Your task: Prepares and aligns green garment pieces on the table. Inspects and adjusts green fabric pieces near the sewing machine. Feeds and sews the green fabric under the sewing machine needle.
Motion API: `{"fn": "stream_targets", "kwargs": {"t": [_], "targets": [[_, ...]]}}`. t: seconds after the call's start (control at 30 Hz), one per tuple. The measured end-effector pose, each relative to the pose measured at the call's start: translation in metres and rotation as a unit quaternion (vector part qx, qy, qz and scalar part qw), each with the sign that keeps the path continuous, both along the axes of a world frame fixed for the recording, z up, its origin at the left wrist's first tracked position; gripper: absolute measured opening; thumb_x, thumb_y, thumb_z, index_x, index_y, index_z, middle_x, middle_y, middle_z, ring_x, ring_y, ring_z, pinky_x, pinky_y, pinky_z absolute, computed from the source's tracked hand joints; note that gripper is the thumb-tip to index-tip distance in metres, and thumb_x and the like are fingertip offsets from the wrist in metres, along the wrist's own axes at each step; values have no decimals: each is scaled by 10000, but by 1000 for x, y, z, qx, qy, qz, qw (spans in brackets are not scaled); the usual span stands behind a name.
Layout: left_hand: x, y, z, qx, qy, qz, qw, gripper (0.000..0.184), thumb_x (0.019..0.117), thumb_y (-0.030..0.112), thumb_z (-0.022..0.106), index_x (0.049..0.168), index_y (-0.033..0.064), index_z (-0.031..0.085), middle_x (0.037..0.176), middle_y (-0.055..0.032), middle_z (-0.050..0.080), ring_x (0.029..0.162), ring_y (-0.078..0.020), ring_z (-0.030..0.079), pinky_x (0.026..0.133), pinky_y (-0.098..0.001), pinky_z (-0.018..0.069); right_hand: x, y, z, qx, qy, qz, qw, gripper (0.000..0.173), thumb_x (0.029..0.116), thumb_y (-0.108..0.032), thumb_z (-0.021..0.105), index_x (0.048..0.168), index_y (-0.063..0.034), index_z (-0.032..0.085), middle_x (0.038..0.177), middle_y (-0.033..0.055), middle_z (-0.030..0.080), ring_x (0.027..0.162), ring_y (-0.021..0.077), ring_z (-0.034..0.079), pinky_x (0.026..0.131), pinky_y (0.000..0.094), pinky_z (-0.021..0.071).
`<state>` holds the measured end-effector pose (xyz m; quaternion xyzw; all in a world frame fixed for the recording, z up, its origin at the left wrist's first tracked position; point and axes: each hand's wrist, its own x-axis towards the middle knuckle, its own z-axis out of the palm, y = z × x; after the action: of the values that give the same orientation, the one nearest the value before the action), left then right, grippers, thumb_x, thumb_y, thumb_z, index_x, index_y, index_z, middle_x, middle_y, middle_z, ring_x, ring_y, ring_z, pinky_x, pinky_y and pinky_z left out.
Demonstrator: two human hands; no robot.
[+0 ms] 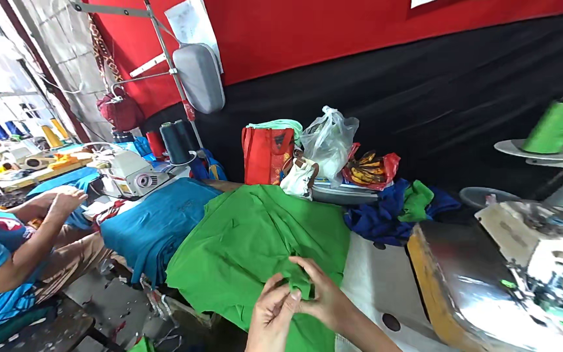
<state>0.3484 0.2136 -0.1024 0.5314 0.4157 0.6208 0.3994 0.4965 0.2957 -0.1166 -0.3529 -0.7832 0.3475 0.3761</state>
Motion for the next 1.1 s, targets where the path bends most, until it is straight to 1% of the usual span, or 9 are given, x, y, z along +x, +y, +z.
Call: {"fn": "stream_targets", "kwargs": {"t": [0.13,0.23,0.33,0.4,0.53,0.67,0.87,0.97,1.1], "targets": [[-17,-7,-2,-13,-26,58,998,205,1009,49,533,1025,-45,715,1160,-90,694,1019,-85,678,907,-297,582,15,9,3,-36,-75,30,996,673,845,-190,828,1411,39,545,1398,256,549,1231,349,589,1020,453,508],[-35,-10,1,-12,58,72,996,207,998,58,548,970,-53,720,1149,-94,677,1070,-56,629,935,-238,530,10,23,5,5,-113,-62,992,488,932,-164,727,1373,-1,601,1338,244,599,1181,362,624,990,475,527],[-38,-12,-9,15,232,-31,972,221,984,78,604,1011,-94,739,1152,-222,696,1149,-225,654,1017,-355,515,2,41,7,-17,-223,-130,966,465,1016,-202,623,1436,-15,554,1350,263,581,1240,409,582,1055,520,474],[-40,-6,-17,50,317,-92,943,228,992,76,598,1065,-75,750,1132,-245,709,1143,-304,668,1026,-416,515,0,54,7,-28,-259,-131,956,342,1046,-185,556,1329,-13,641,1310,229,613,1233,381,594,1049,513,478],[-60,13,-13,35,343,-75,936,230,1009,84,569,1130,-10,739,1121,-162,722,1029,-207,704,943,-369,569,35,78,6,-58,-137,-217,965,305,1058,-124,502,1250,58,654,1269,257,648,1224,383,612,1081,527,458],[-100,46,-4,-6,414,71,907,249,1012,118,554,1165,18,724,1129,-146,716,984,-233,707,899,-410,575,75,71,-6,-28,-55,-371,927,320,990,-33,599,1294,65,606,1297,322,579,1216,481,565,1021,603,464],[-132,120,7,-105,501,211,833,361,1037,184,562,1317,-32,633,1293,-270,631,1179,-428,638,1016,-586,499,-1,-43,2,67,-134,-137,979,380,992,-280,653,1215,27,675,1102,225,682,986,344,695,871,485,580],[-134,146,2,-196,531,207,798,435,1032,279,594,1364,-2,603,1354,-266,592,1219,-432,611,1021,-594,486,-29,-70,2,-16,-216,-91,972,551,958,-403,696,1264,51,628,1157,253,679,1105,420,656,930,555,532],[-152,148,0,-203,407,204,867,283,1043,150,551,1215,-33,682,1202,-250,679,1122,-376,664,996,-554,504,-27,-62,2,-88,-204,-95,970,336,997,-180,639,1239,54,637,1180,243,674,1156,398,636,1003,528,493]]}}
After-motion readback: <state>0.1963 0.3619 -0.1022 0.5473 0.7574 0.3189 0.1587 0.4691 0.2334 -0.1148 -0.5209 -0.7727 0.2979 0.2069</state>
